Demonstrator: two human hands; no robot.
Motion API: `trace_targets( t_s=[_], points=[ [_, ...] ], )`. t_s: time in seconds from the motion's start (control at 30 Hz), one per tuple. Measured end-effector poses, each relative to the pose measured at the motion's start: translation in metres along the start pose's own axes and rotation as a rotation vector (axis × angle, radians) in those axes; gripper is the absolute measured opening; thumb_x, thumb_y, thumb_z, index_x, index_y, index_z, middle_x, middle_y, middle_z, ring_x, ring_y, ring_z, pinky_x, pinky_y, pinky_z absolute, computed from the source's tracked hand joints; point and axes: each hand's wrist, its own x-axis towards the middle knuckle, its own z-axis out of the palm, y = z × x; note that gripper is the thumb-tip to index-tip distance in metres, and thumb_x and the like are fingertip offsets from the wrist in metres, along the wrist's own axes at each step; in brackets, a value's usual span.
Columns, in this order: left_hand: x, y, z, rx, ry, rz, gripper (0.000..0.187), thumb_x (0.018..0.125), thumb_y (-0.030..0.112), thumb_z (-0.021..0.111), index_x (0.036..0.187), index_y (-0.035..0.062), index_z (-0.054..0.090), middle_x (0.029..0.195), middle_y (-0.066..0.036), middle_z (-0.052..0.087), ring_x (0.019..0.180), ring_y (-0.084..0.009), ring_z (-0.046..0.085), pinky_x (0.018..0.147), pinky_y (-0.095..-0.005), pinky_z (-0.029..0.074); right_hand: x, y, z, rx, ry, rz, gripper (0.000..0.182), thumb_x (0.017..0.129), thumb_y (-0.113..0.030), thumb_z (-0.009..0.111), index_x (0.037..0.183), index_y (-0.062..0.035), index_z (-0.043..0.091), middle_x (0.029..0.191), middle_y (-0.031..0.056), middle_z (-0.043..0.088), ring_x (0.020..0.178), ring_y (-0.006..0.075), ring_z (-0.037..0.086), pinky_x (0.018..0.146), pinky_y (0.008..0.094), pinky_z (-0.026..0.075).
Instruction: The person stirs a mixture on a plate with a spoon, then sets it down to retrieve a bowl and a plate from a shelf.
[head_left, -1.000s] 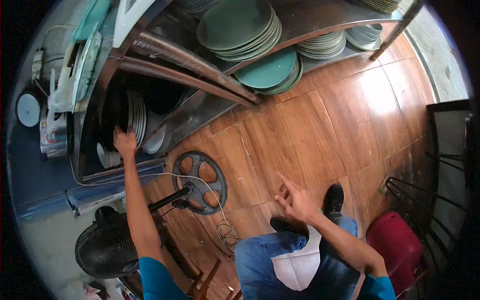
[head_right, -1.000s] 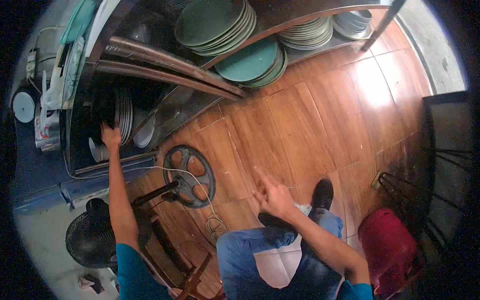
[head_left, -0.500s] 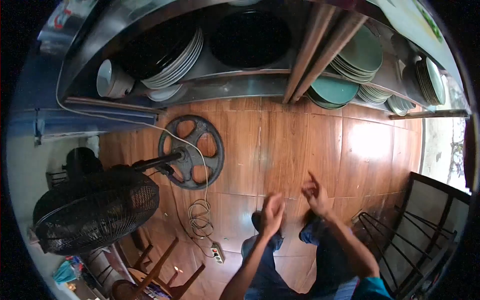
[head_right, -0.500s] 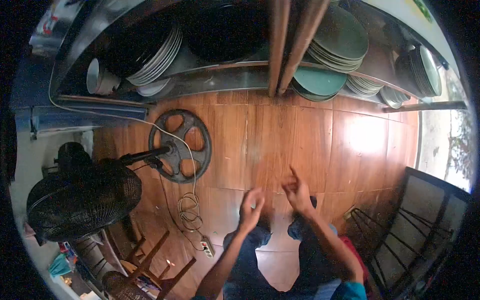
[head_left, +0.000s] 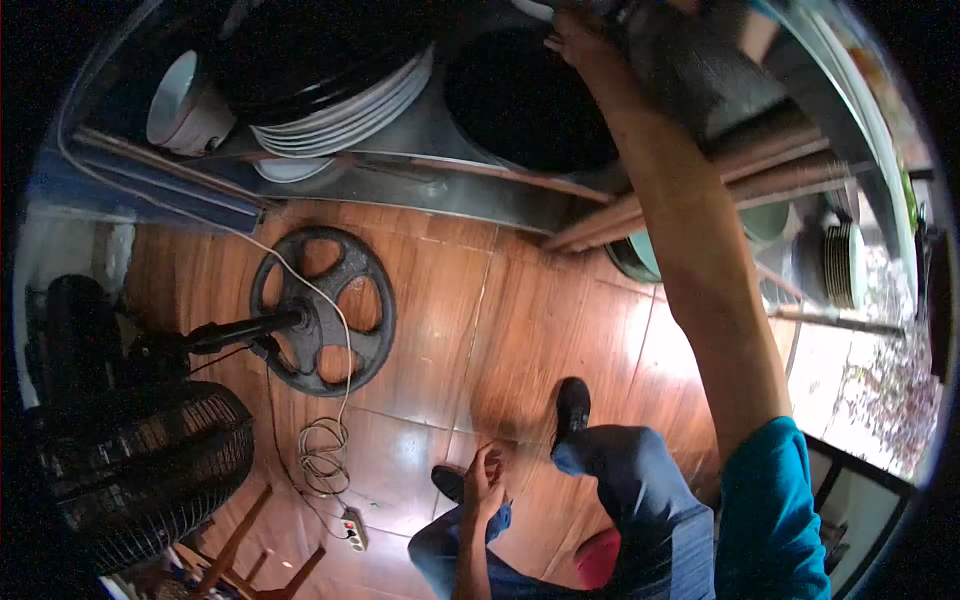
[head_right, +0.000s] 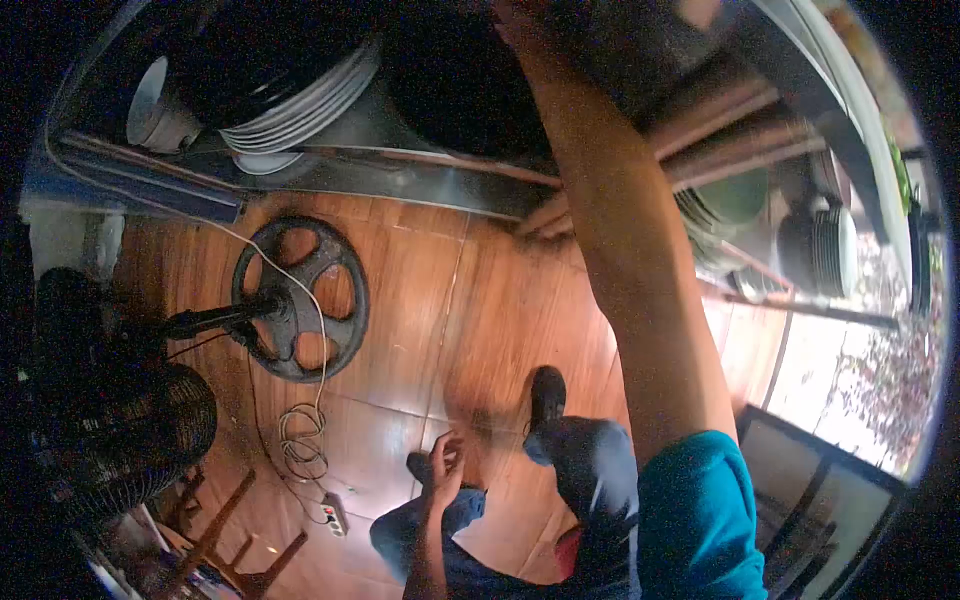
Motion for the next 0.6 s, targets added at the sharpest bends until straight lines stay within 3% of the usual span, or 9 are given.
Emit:
trace_targets(
  t_s=[0.03,0.1,0.13,0.2,0.23,0.3,0.4,0.5,0.6],
  points=[
    [0.002,-0.017,0.003,0.043,0.033,0.084,0.037,0.087,0.011,0.058,0.122,0.0068,0.046,0.106,-0.015,0.061,0.088,-0.0246,0.063,0.072,-0.0336,0.053,-0.013,-0.019,0.006,-0.002,-0.022,-0.020,0.040,0.091,-0.026,0.054,0.122,-0.0015,0.045,0.107,0.0141,0.057,0.091,0.0241,0.059,0.080,0.0407,0.053],
    [-0.008,0.016,-0.006,0.012,0.030,0.062,0.036,0.088,0.015,0.058,0.121,0.0066,0.047,0.104,-0.015,0.062,0.089,-0.0249,0.063,0.072,-0.0337,0.052,-0.071,-0.056,0.010,0.197,-0.124,0.042,0.040,0.094,-0.027,0.048,0.126,-0.0027,0.040,0.114,0.0169,0.053,0.101,0.0291,0.056,0.086,0.0466,0.053],
    [-0.013,0.017,-0.008,0.005,0.046,0.054,0.036,0.088,0.015,0.058,0.121,0.0066,0.047,0.104,-0.015,0.062,0.089,-0.0249,0.063,0.072,-0.0337,0.052,-0.045,-0.040,0.006,0.199,-0.143,0.048,0.040,0.094,-0.027,0.048,0.126,-0.0027,0.040,0.114,0.0169,0.053,0.101,0.0291,0.056,0.086,0.0466,0.053],
    [-0.025,0.014,-0.013,-0.117,0.079,-0.012,0.035,0.090,0.019,0.058,0.120,0.0062,0.047,0.101,-0.015,0.063,0.089,-0.0250,0.063,0.074,-0.0345,0.051,0.008,-0.004,-0.010,0.646,-0.775,-0.073,0.040,0.097,-0.024,0.041,0.131,-0.0052,0.033,0.124,0.0184,0.047,0.109,0.0341,0.053,0.087,0.0487,0.053],
    [-0.028,0.013,-0.016,-0.116,0.086,-0.022,0.035,0.090,0.019,0.058,0.120,0.0062,0.047,0.101,-0.015,0.063,0.089,-0.0250,0.063,0.074,-0.0345,0.051,0.014,0.001,-0.004,0.652,-0.778,-0.063,0.040,0.097,-0.024,0.041,0.131,-0.0052,0.033,0.124,0.0184,0.047,0.109,0.0341,0.053,0.087,0.0487,0.053],
    [-0.029,0.014,-0.015,0.116,0.094,0.034,0.035,0.090,0.019,0.058,0.120,0.0058,0.047,0.100,-0.014,0.063,0.092,-0.0251,0.063,0.077,-0.0353,0.050,0.022,-0.019,0.013,0.390,-0.307,0.187,0.042,0.098,-0.023,0.038,0.136,-0.0086,0.027,0.133,0.0173,0.040,0.115,0.0343,0.049,0.092,0.0497,0.050],
    [-0.029,-0.009,-0.005,-0.066,0.057,0.054,0.035,0.089,0.020,0.058,0.120,0.0064,0.047,0.101,-0.013,0.064,0.092,-0.0248,0.063,0.078,-0.0353,0.050,-0.009,-0.032,0.014,0.657,-0.301,0.074,0.042,0.097,-0.017,0.040,0.136,-0.0100,0.028,0.136,0.0158,0.036,0.117,0.0333,0.048,0.091,0.0483,0.052],
    [-0.028,-0.002,-0.002,0.044,0.083,0.045,0.037,0.089,0.021,0.059,0.120,0.0068,0.046,0.104,-0.013,0.063,0.093,-0.0252,0.063,0.079,-0.0348,0.049,-0.023,-0.012,0.005,0.855,-0.218,0.026,0.041,0.096,-0.009,0.042,0.135,-0.0100,0.031,0.135,0.0158,0.038,0.115,0.0332,0.049,0.088,0.0461,0.054],
    [-0.029,0.010,-0.002,0.029,0.064,0.051,0.037,0.088,0.021,0.060,0.119,0.0067,0.047,0.099,-0.013,0.065,0.091,-0.0256,0.064,0.077,-0.0351,0.050,-0.042,-0.003,0.001,0.442,-0.264,-0.422,0.039,0.096,-0.009,0.042,0.134,-0.0088,0.033,0.135,0.0159,0.038,0.115,0.0324,0.050,0.090,0.0448,0.053]
  ],
)
